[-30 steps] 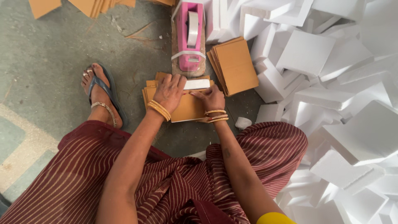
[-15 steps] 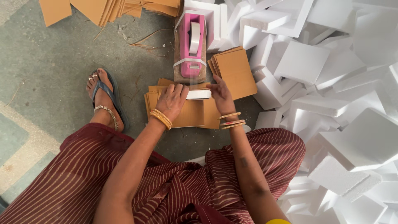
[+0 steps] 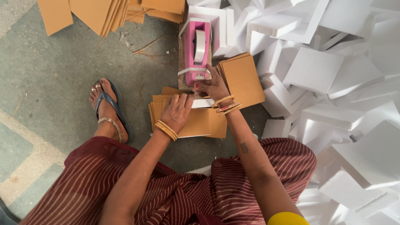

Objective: The person assembles protective cardboard packaging around foam blocks by hand. The person places a foam block onto a cardboard sheet, folds the cardboard around it, and secures it with tape using a tape dispenser.

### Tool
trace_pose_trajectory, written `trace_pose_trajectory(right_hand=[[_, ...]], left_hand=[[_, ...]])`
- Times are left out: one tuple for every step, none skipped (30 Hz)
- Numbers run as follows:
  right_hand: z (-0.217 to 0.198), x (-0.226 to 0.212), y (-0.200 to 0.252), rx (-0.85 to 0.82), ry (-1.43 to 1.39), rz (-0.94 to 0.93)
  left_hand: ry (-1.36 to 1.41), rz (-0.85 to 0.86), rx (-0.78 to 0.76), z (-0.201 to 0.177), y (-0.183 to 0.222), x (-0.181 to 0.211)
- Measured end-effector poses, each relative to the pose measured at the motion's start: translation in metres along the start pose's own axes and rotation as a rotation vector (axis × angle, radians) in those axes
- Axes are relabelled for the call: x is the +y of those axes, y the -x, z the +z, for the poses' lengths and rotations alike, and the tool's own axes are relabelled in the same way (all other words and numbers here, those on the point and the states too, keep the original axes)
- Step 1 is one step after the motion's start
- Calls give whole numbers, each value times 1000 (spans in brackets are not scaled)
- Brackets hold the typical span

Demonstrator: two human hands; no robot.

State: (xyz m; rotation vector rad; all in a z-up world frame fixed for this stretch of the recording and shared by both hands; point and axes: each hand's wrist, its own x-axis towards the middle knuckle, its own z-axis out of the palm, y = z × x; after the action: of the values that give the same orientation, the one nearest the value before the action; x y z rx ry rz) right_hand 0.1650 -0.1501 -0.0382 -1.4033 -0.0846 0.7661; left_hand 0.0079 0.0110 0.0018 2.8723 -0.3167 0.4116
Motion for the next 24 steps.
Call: trace_pose_trajectory(right_hand=[[0,2,-5,16,-38,11],[-1,4,-9,16,-27,15],[-2,4,-13,16,-16,18],[-2,5,-15,20,-8,20],[-1,6,-15,16,3,41],[-1,6,-14,12,20,60],[-2,6,-12,8,37,80],[-1,9,-7,-5,97,71],[-3,13,-2,-19,157,62],[-6,18,3,-26,216,55],[-9,25,5,-46,306,60],[-15,33,8,-62,395,66],[-22,44,9,-79,485,73],[-31,53,3,-104,535,34],[-39,63,-5,-129,586,-5],[-43,76,-12,-167,635,-45],[-48,90,-13,-126,630,-90],[-51,100,-16,-82,619,-144],[-53,107,-21,-38,608,-197],[-56,110,-26,-19,627,-129],[-58,110,-30,-1,646,-61],[-60,111,-29,16,665,14],[-61,112,-25,5,574,30],[-60,108,-25,4,475,34]], left_hand=[[5,-1,5,1,-2,-2],[5,-8,-10,3,-5,-3],[4,-16,-26,4,-9,-4],[3,-17,-43,4,-10,-5],[3,-8,-28,3,-8,-5],[5,0,-8,2,-6,-4],[7,7,13,1,-4,-2],[0,7,42,-1,1,1],[-8,6,70,-2,6,4],[-11,10,96,-2,11,8],[-36,16,106,-2,15,11],[-59,24,116,-2,20,15],[-81,32,125,-2,24,18],[-69,37,143,-1,24,18],[-57,41,162,-2,26,17],[-54,37,178,-4,29,16],[-39,41,181,-4,31,19],[-30,52,187,-5,29,20],[-22,63,193,-7,28,19],[-35,69,171,-7,26,19],[-49,74,150,-6,23,17],[-58,77,124,-6,23,17],[-55,65,110,-6,23,18],[-58,70,101,-7,18,15]])
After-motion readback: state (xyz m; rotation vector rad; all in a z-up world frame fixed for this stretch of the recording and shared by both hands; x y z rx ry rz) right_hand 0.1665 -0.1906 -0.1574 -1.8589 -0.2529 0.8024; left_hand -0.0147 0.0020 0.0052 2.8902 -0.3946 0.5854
